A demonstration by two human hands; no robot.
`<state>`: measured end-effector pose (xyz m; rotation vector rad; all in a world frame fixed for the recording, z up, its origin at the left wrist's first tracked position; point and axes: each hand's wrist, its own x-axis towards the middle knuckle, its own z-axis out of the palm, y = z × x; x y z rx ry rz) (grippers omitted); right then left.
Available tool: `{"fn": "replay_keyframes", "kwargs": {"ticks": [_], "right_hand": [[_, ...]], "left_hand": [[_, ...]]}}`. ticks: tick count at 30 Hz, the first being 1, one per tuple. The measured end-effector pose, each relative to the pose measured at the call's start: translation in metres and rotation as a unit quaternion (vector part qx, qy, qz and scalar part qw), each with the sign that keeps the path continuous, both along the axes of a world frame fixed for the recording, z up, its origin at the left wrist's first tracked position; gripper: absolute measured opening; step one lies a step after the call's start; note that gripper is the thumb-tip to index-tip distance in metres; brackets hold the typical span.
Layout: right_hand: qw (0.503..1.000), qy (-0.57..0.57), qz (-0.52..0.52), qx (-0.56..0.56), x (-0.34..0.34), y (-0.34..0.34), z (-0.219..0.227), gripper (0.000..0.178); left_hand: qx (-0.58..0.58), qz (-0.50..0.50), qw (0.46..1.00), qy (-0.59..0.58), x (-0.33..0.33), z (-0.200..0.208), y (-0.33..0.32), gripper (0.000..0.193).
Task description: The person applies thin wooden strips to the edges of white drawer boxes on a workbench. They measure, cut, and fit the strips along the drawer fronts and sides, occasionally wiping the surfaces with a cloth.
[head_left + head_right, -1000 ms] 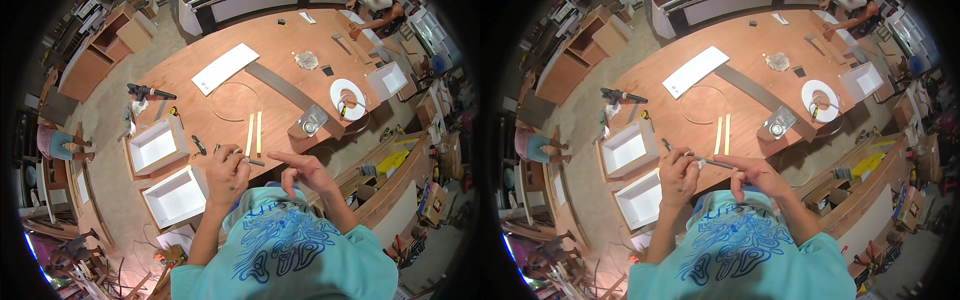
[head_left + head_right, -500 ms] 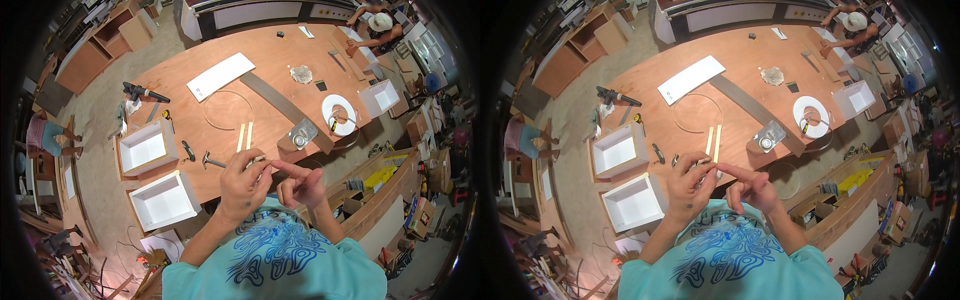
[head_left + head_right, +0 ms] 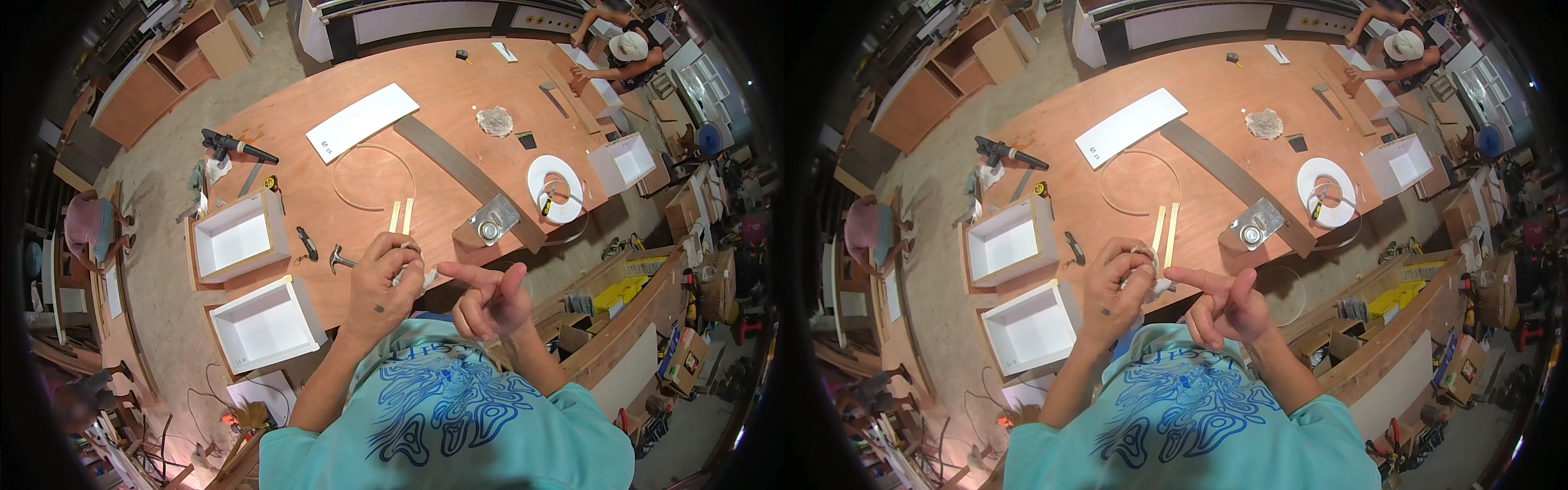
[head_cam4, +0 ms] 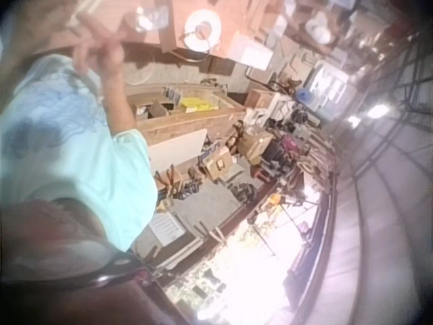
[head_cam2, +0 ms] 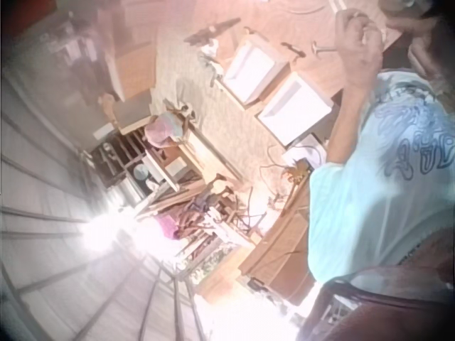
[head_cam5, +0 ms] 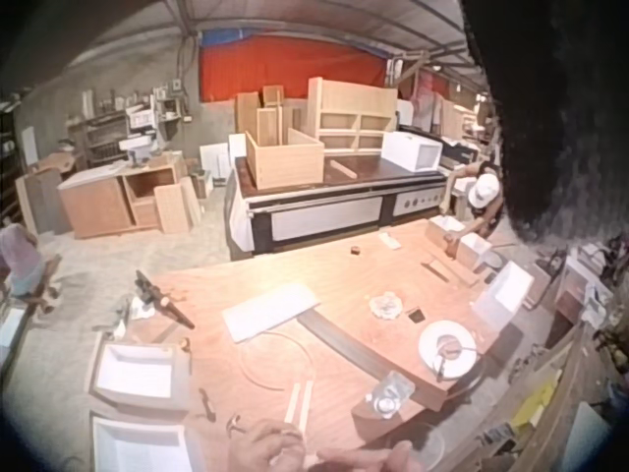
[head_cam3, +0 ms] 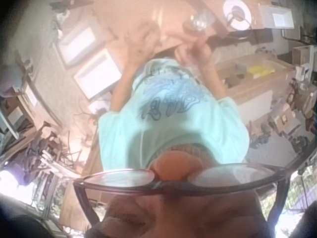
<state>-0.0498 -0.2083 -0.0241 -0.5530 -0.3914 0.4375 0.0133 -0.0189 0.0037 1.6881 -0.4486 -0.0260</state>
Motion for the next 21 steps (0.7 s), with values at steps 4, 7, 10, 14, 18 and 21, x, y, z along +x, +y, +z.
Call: {"fn": "replay_keyframes", "kwargs": {"ticks": [4, 7, 10, 14, 18, 21], "right_hand": [[0.998, -0.002, 0.008, 0.068, 0.002, 0.007, -0.004, 0.092], [0.997, -0.008, 0.016, 0.075, 0.003, 0.008, -0.005, 0.092], [0.996, -0.014, 0.022, 0.087, 0.003, 0.008, -0.005, 0.092], [0.999, -0.022, 0.017, 0.041, 0.005, 0.001, -0.004, 0.092], [0.997, -0.022, 0.005, -0.08, 0.004, 0.003, 0.0, 0.092], [0.968, -0.045, -0.036, -0.245, -0.004, 0.01, 0.016, 0.089]], "left_hand": [[-0.005, -0.017, 0.999, 0.037, -0.006, 0.01, 0.002, 0.008], [-0.037, -0.018, 0.997, 0.059, -0.011, 0.019, 0.001, 0.007], [-0.071, -0.015, 0.993, 0.09, -0.017, 0.022, 0.0, 0.008], [-0.057, -0.029, 0.995, 0.082, -0.015, 0.021, -0.002, 0.011], [-0.006, -0.048, 0.999, 0.01, -0.015, 0.016, 0.009, 0.013], [0.074, -0.045, 0.991, -0.102, -0.017, 0.011, 0.031, 0.015]]}}
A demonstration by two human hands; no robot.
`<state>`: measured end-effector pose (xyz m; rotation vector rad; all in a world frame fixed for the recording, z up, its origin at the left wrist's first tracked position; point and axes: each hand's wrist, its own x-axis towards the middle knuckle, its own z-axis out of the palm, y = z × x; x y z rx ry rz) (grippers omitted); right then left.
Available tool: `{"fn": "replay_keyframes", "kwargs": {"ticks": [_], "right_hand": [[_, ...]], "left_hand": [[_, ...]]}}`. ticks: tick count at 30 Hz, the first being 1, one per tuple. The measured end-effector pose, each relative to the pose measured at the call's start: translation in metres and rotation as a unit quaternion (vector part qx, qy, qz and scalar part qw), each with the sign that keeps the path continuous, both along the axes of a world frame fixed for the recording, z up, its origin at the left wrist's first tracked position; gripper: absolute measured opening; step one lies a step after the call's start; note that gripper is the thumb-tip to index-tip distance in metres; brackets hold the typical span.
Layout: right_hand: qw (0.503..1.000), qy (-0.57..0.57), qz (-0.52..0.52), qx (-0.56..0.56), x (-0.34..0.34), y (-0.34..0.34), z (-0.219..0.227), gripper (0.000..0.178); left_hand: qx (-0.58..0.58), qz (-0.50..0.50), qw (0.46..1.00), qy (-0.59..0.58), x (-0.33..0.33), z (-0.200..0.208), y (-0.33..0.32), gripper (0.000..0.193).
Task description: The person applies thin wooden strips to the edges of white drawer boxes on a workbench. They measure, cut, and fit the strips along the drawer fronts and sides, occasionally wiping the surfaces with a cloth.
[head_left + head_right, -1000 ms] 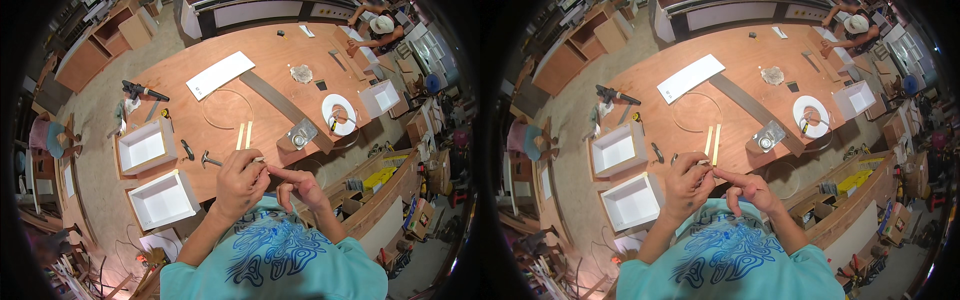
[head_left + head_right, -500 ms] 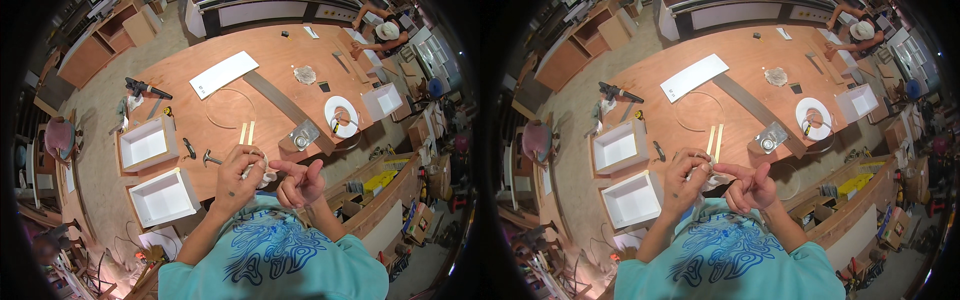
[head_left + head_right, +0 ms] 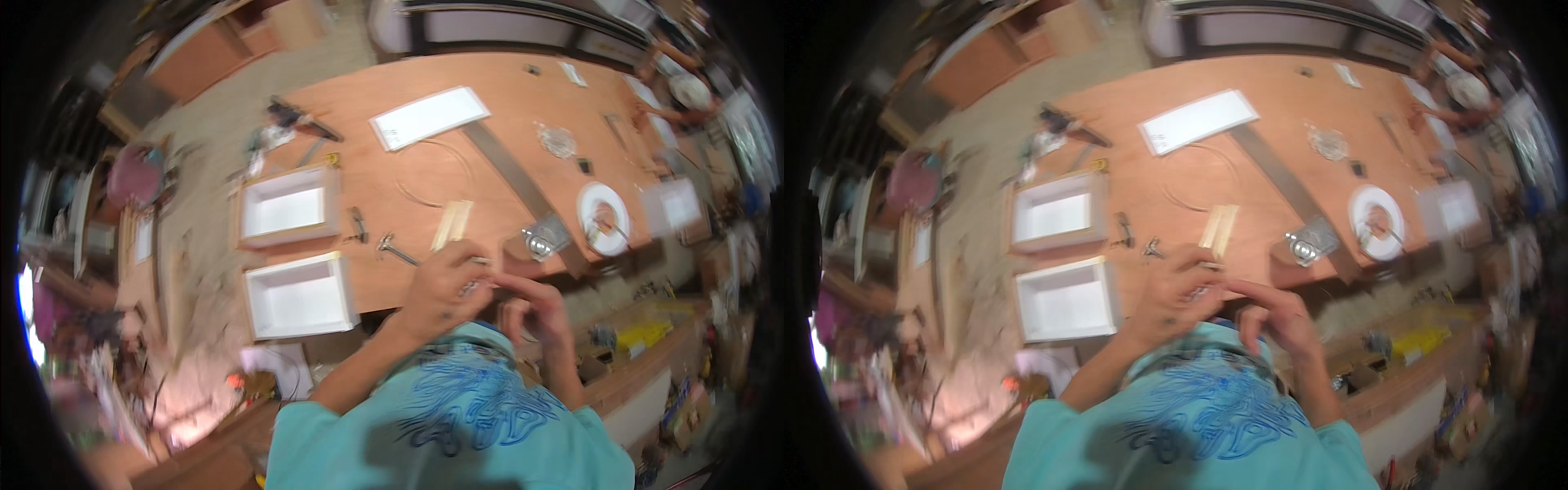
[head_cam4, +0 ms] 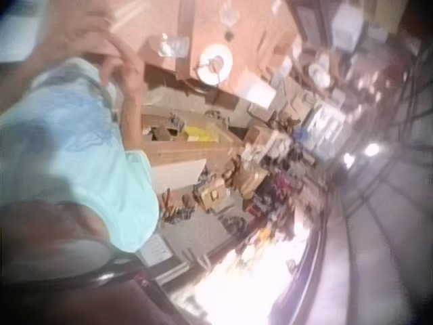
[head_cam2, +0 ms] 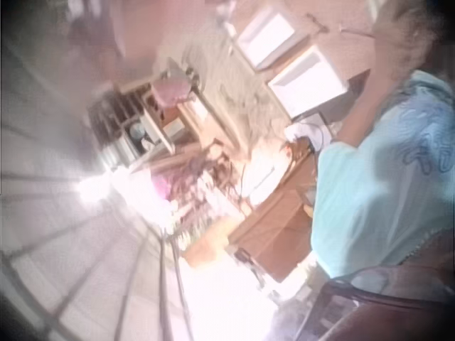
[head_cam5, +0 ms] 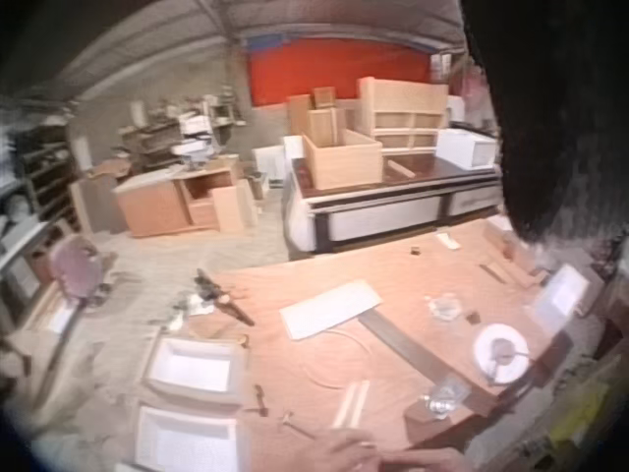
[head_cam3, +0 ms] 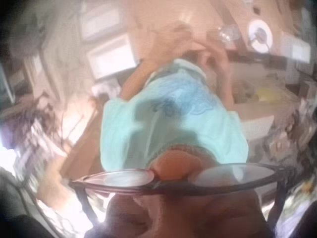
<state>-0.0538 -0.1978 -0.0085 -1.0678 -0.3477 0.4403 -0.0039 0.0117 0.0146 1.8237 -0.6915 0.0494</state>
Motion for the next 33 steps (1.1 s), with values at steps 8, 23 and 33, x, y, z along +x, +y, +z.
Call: {"fn": "replay_keyframes", "kwargs": {"ticks": [8, 23, 33], "right_hand": [[0.999, -0.02, 0.019, 0.016, 0.01, 0.003, -0.027, 0.091], [0.991, -0.1, 0.016, 0.089, 0.048, 0.044, -0.033, 0.038], [0.973, -0.207, -0.104, -0.01, 0.078, 0.098, -0.024, 0.009]], "left_hand": [[-0.025, 0.045, 0.996, -0.071, 0.006, -0.024, 0.0, 0.012], [-0.326, 0.136, 0.907, 0.228, -0.011, -0.056, 0.022, 0.019], [-0.336, 0.268, 0.87, 0.24, -0.021, -0.048, 0.05, 0.023]]}}
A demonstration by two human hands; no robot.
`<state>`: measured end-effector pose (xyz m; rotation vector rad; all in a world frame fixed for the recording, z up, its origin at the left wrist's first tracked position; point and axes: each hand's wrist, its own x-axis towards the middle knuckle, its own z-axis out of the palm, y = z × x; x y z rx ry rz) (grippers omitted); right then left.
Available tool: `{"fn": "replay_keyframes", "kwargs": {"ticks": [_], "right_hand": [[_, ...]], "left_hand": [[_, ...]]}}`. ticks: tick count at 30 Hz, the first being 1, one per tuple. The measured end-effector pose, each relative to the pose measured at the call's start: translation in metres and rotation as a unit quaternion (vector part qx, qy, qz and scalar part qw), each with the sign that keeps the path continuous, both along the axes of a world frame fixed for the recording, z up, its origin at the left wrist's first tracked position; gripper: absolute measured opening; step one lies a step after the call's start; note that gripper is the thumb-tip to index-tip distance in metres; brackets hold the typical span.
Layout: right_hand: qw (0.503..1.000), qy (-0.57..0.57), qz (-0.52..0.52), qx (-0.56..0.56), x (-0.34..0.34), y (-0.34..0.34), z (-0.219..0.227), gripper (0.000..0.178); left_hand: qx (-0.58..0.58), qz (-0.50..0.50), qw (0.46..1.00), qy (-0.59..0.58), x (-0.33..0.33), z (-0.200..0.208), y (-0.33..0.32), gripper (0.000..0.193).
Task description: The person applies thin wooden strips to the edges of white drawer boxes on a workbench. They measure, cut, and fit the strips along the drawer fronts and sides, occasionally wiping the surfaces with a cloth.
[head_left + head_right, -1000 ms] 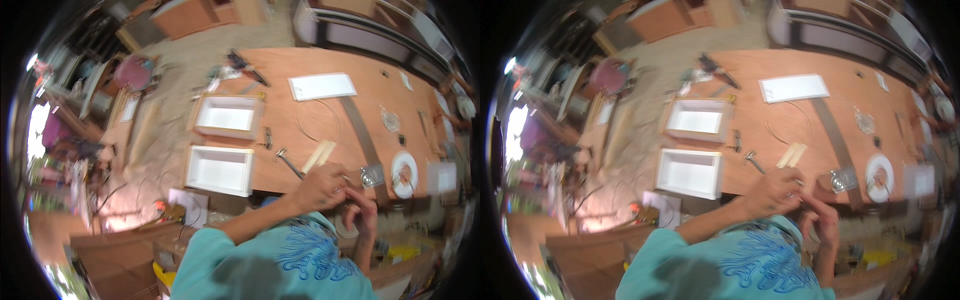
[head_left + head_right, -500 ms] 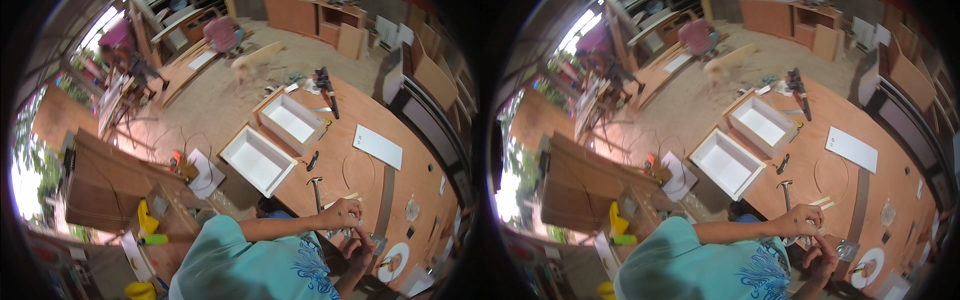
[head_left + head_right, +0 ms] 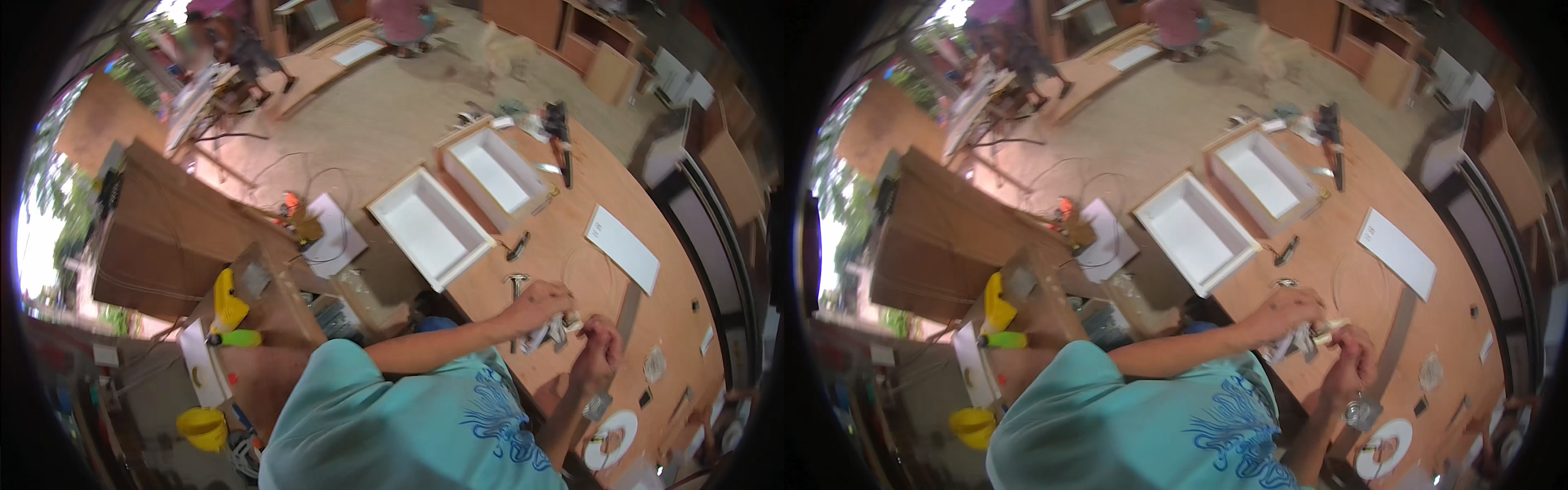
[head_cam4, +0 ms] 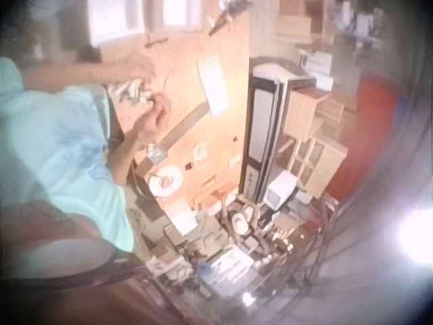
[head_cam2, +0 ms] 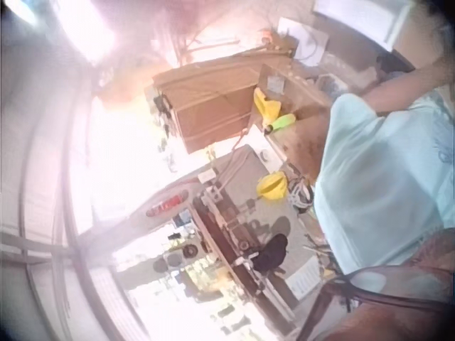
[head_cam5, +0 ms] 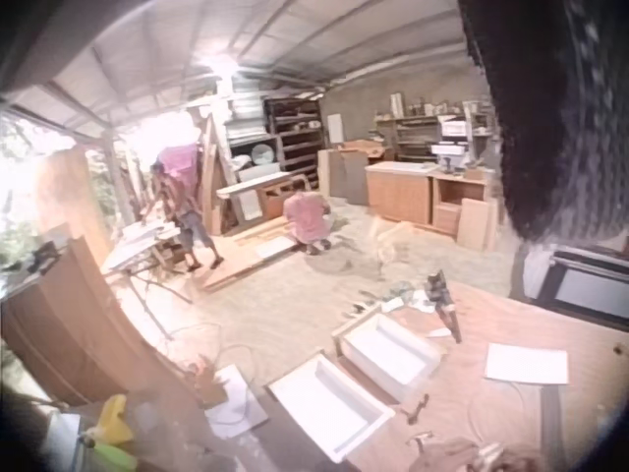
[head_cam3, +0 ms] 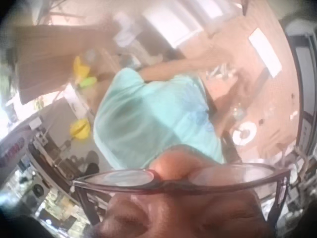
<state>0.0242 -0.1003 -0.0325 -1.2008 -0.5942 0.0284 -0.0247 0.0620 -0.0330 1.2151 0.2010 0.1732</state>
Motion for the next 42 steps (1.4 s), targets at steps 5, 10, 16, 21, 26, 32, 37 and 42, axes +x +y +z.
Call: {"fn": "replay_keyframes", "kwargs": {"ticks": [5, 10, 16, 21, 26, 32, 37, 42], "right_hand": [[0.989, 0.11, 0.035, -0.09, -0.003, 0.022, 0.003, 0.028], [0.982, 0.161, 0.094, 0.014, 0.006, 0.016, 0.004, 0.031], [0.989, 0.106, 0.094, -0.038, -0.003, 0.002, 0.003, 0.027], [0.992, 0.043, 0.018, -0.119, -0.013, 0.003, 0.009, 0.022], [0.981, -0.041, -0.13, -0.14, -0.014, -0.006, 0.002, 0.009], [0.99, 0.104, -0.092, 0.018, -0.015, -0.054, 0.006, 0.021], [0.951, 0.119, 0.062, -0.28, -0.05, -0.116, 0.009, 0.028], [0.959, 0.077, 0.017, -0.272, -0.073, -0.108, 0.031, 0.033]], "left_hand": [[-0.07, -0.037, 0.995, 0.053, -0.02, 0.025, 0.017, 0.019], [-0.065, -0.036, 0.996, 0.04, -0.014, 0.036, 0.005, 0.016], [0.013, -0.055, 0.998, -0.002, -0.015, 0.038, 0.002, 0.017], [0.051, -0.123, 0.991, 0.023, -0.014, 0.038, 0.005, 0.022], [0.023, -0.214, 0.976, 0.023, -0.008, 0.03, -0.004, 0.028], [-0.135, -0.276, 0.951, 0.029, -0.001, 0.011, -0.005, 0.047], [-0.123, -0.315, 0.941, 0.008, 0.004, 0.008, -0.016, 0.043], [-0.095, -0.29, 0.951, 0.04, 0.006, -0.001, -0.039, 0.023]]}}
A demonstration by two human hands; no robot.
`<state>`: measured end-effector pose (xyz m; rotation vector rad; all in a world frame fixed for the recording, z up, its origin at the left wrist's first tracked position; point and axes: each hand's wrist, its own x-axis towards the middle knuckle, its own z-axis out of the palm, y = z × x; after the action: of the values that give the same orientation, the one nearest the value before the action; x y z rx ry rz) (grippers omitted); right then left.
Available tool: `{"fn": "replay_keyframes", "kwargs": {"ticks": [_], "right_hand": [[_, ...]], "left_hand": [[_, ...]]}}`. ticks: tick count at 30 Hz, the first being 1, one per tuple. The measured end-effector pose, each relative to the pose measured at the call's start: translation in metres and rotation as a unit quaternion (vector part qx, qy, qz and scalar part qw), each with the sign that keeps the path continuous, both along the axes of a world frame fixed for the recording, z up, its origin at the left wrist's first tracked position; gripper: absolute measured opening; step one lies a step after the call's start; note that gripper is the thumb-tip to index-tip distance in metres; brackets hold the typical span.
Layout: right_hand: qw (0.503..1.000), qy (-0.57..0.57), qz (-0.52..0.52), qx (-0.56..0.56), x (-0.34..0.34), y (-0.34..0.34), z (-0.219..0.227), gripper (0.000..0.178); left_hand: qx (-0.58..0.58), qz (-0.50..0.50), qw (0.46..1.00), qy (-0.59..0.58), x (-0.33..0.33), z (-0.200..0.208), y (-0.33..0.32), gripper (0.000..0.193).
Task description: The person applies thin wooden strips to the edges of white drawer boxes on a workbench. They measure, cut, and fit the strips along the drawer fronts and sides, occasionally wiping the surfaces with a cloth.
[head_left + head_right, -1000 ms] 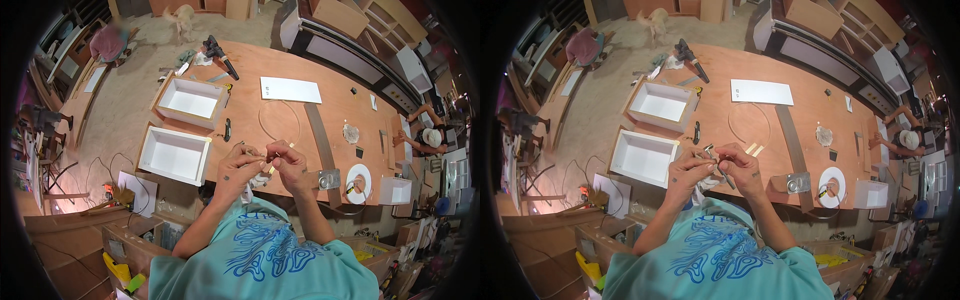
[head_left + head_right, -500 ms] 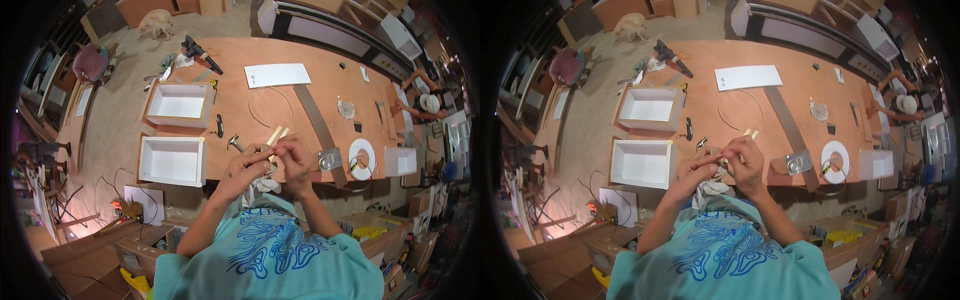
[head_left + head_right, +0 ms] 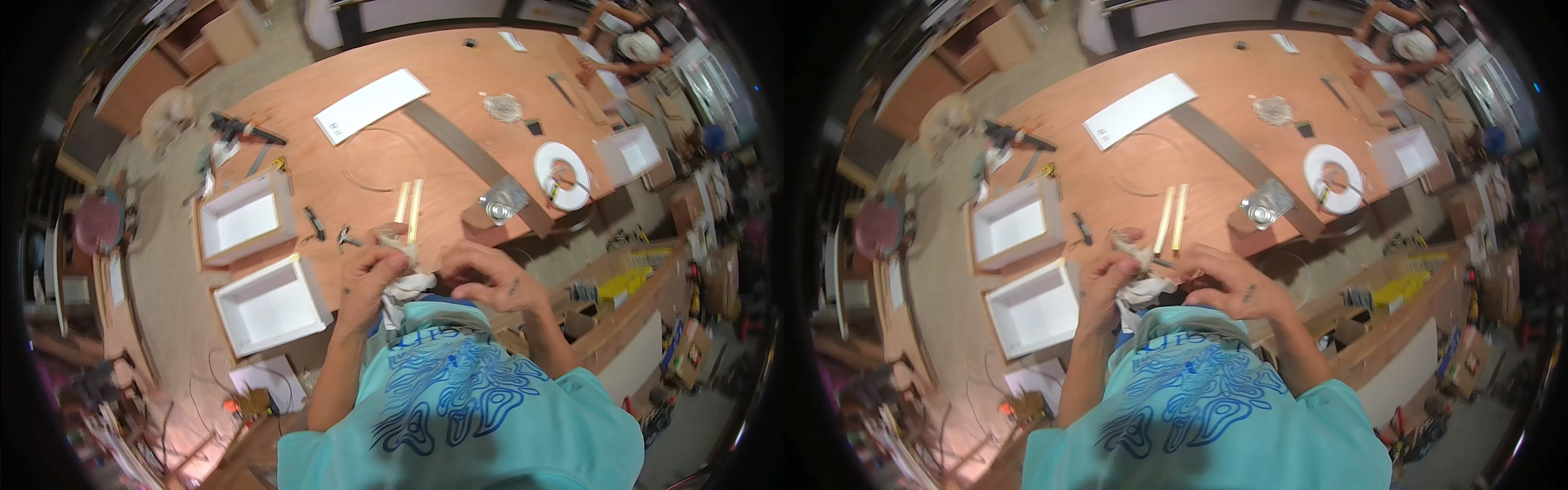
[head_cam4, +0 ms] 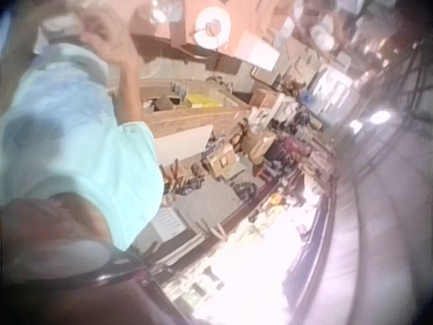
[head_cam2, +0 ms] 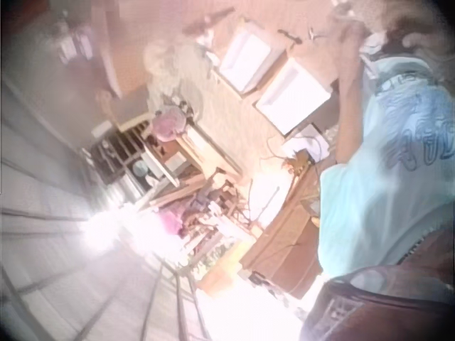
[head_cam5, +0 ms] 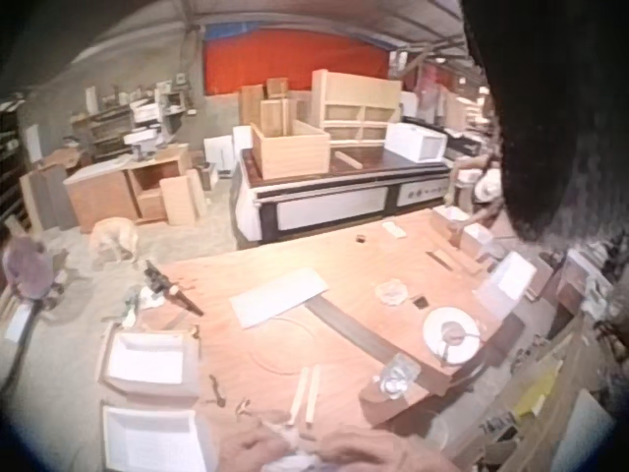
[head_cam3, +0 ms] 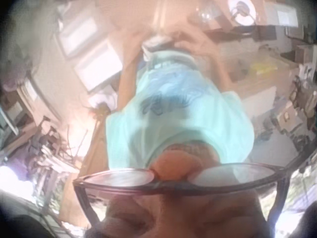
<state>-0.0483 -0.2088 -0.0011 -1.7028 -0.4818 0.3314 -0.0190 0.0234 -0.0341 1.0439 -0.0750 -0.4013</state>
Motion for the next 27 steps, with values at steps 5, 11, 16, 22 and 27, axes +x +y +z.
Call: {"fn": "replay_keyframes", "kwargs": {"ticks": [5, 11, 16, 22, 27], "right_hand": [[0.964, -0.202, -0.155, -0.079, -0.002, 0.034, 0.0, 0.057], [0.943, -0.242, -0.225, -0.033, 0.017, 0.052, -0.057, 0.038], [0.898, 0.103, -0.264, 0.337, 0.039, 0.034, -0.078, 0.042], [0.844, 0.262, -0.082, 0.462, 0.036, 0.075, -0.072, 0.048], [0.804, 0.428, 0.0, 0.411, 0.027, 0.092, -0.089, 0.042]], "left_hand": [[-0.152, -0.044, 0.984, 0.082, 0.003, 0.001, -0.032, 0.05], [-0.071, -0.079, 0.985, 0.133, -0.021, -0.036, -0.041, 0.049], [0.253, -0.103, 0.9, -0.341, -0.024, -0.007, -0.03, 0.059], [0.477, 0.126, 0.759, -0.425, -0.005, -0.025, -0.05, 0.069], [0.42, 0.17, 0.858, -0.241, -0.001, -0.082, 0.009, 0.041]]}}
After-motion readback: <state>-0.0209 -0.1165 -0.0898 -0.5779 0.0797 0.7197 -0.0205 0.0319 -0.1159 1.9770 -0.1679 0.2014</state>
